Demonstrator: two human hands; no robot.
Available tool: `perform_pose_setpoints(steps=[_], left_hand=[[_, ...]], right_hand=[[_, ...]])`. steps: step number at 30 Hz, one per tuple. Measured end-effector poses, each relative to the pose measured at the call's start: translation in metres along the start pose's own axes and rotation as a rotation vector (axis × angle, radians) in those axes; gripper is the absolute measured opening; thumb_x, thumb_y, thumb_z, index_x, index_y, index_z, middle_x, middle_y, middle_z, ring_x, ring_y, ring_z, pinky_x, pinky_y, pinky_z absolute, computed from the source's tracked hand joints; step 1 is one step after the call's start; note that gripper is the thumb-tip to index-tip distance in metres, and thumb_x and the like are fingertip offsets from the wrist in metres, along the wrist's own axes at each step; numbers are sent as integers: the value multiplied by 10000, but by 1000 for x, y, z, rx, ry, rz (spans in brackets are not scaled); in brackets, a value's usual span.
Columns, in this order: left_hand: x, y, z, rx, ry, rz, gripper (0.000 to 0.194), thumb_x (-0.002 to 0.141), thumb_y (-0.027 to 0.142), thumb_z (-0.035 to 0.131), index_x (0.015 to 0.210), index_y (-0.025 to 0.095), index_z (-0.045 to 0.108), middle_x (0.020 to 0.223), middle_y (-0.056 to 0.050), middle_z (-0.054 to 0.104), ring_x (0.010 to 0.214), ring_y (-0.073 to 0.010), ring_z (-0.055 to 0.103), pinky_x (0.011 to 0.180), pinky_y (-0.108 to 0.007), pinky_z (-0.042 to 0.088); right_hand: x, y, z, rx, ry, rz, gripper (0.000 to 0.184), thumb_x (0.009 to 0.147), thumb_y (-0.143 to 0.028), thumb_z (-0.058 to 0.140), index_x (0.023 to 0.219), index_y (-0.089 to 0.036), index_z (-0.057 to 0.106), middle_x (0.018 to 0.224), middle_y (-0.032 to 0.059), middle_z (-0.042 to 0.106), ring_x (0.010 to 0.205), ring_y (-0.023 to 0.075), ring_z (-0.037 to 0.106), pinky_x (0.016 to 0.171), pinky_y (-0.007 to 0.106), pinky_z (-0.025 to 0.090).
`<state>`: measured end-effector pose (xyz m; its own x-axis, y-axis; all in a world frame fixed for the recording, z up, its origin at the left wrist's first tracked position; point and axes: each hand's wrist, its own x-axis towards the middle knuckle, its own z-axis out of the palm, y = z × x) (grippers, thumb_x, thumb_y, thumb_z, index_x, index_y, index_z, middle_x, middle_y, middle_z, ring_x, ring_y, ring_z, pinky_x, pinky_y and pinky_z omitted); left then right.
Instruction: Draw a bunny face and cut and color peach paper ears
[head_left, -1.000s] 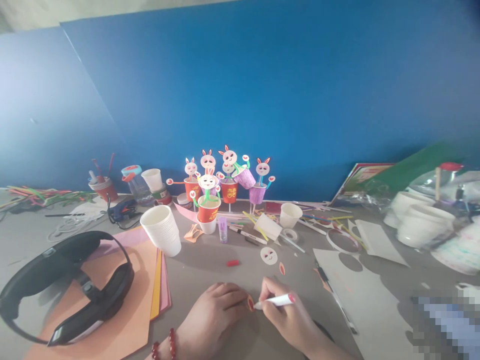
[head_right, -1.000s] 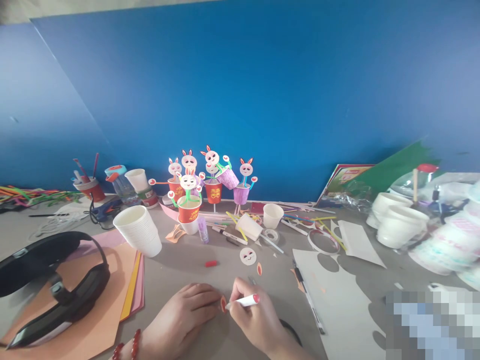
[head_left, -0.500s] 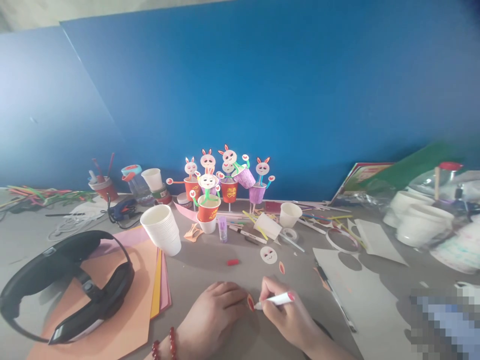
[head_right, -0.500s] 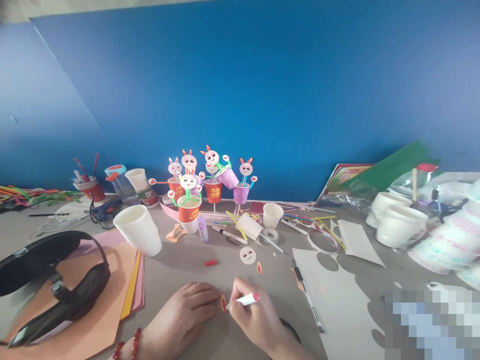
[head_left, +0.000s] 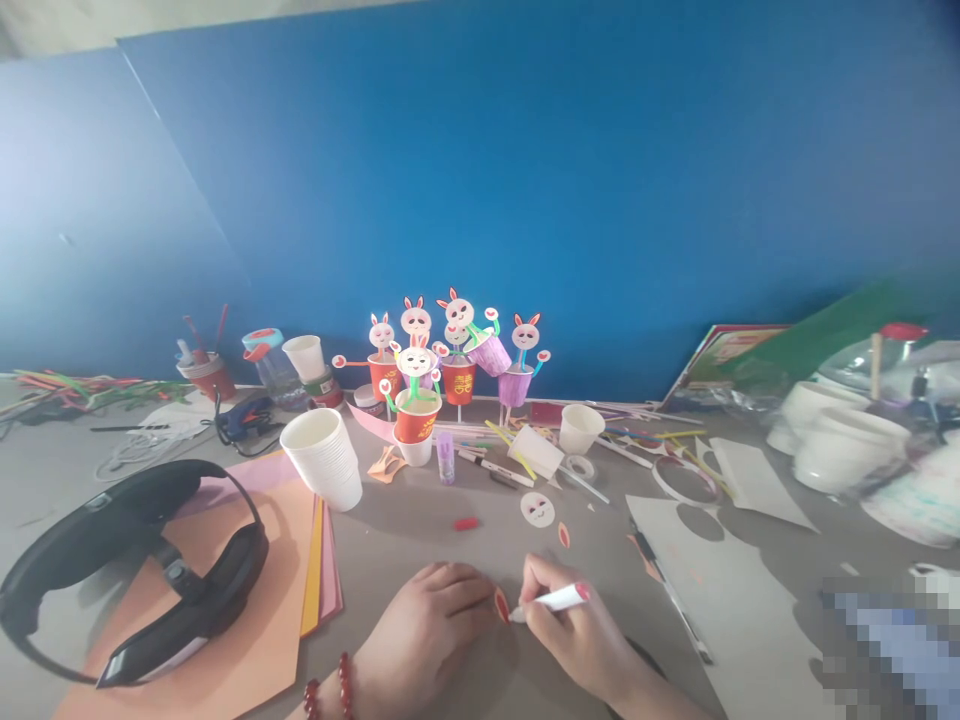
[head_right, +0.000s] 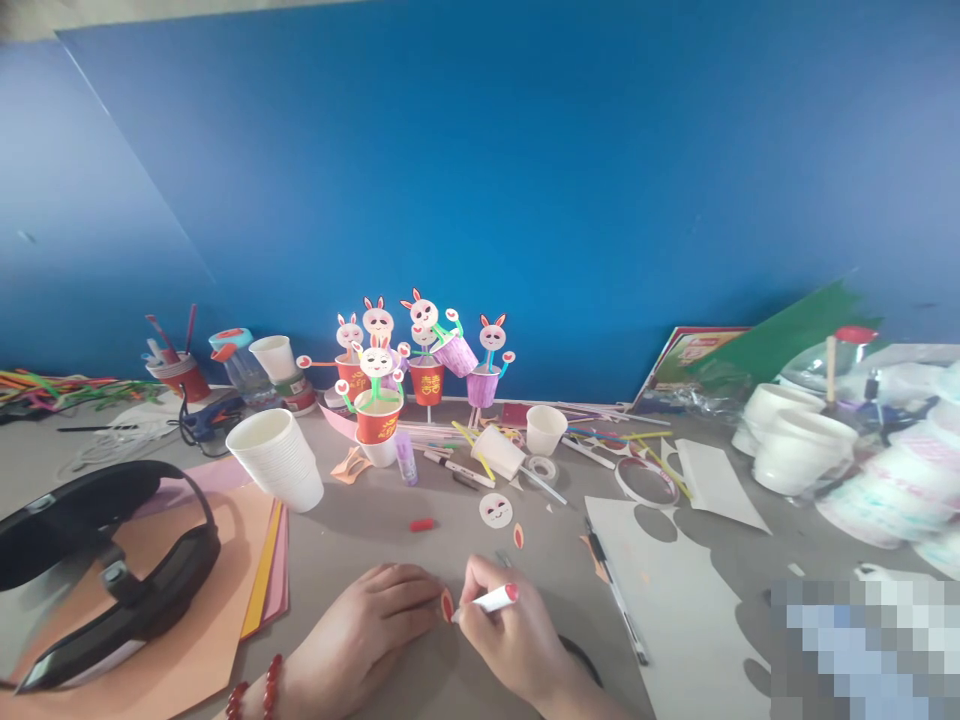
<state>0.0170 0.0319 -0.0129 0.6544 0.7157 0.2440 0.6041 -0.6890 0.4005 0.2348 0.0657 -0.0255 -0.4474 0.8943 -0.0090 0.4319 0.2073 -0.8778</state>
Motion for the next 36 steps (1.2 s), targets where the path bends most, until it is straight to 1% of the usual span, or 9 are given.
perform_pose_setpoints(steps=[12, 18, 25, 27, 30, 36], left_hand=[[0, 0, -1, 0, -24, -13, 343, 947, 104, 420, 1193, 241, 614, 1253, -25, 707, 1130, -233, 616, 913, -382, 504], [-1, -1, 0, 14, -27, -18, 355, 953, 103, 416, 1213, 247, 610, 1297, -16, 693, 1154, -238, 609, 917, -390, 506], [-1, -2, 1, 4, -9, -8, 353, 939, 93, 438, 1202, 242, 620, 1264, -16, 708, 1146, -230, 614, 927, -380, 510], [-1, -2, 1, 3, -9, -5, 363, 928, 84, 444, 1205, 238, 620, 1268, -15, 706, 1147, -229, 614, 933, -378, 511], [-1, -2, 2, 14, -17, -12, 356, 933, 89, 448, 1206, 238, 621, 1281, -17, 700, 1151, -237, 611, 934, -385, 513], [-1, 0, 2, 11, -15, -7, 345, 959, 113, 422, 1216, 240, 614, 1267, -23, 705, 1137, -236, 616, 923, -388, 517]], right_hand=[[0, 2, 1, -10, 9, -18, 129, 765, -201, 426, 664, -259, 370, 585, -78, 373, 572, 141, 366, 549, 262, 277], [1, 3, 2, 24, 24, -16, 140, 828, -254, 426, 695, -264, 383, 576, -93, 346, 540, 133, 332, 532, 260, 281], [0, 1, 0, -3, 8, -15, 134, 786, -234, 443, 672, -264, 380, 576, -82, 377, 555, 141, 366, 541, 260, 283], [-1, 1, 0, 7, 9, -7, 141, 793, -242, 452, 670, -263, 386, 576, -80, 388, 556, 141, 374, 542, 259, 289], [0, 1, 1, 26, 8, 8, 139, 817, -271, 458, 688, -262, 407, 570, -87, 381, 536, 136, 361, 534, 257, 289], [1, 0, 1, 11, 16, -4, 143, 799, -251, 458, 677, -262, 386, 562, -91, 363, 534, 132, 343, 528, 256, 280]])
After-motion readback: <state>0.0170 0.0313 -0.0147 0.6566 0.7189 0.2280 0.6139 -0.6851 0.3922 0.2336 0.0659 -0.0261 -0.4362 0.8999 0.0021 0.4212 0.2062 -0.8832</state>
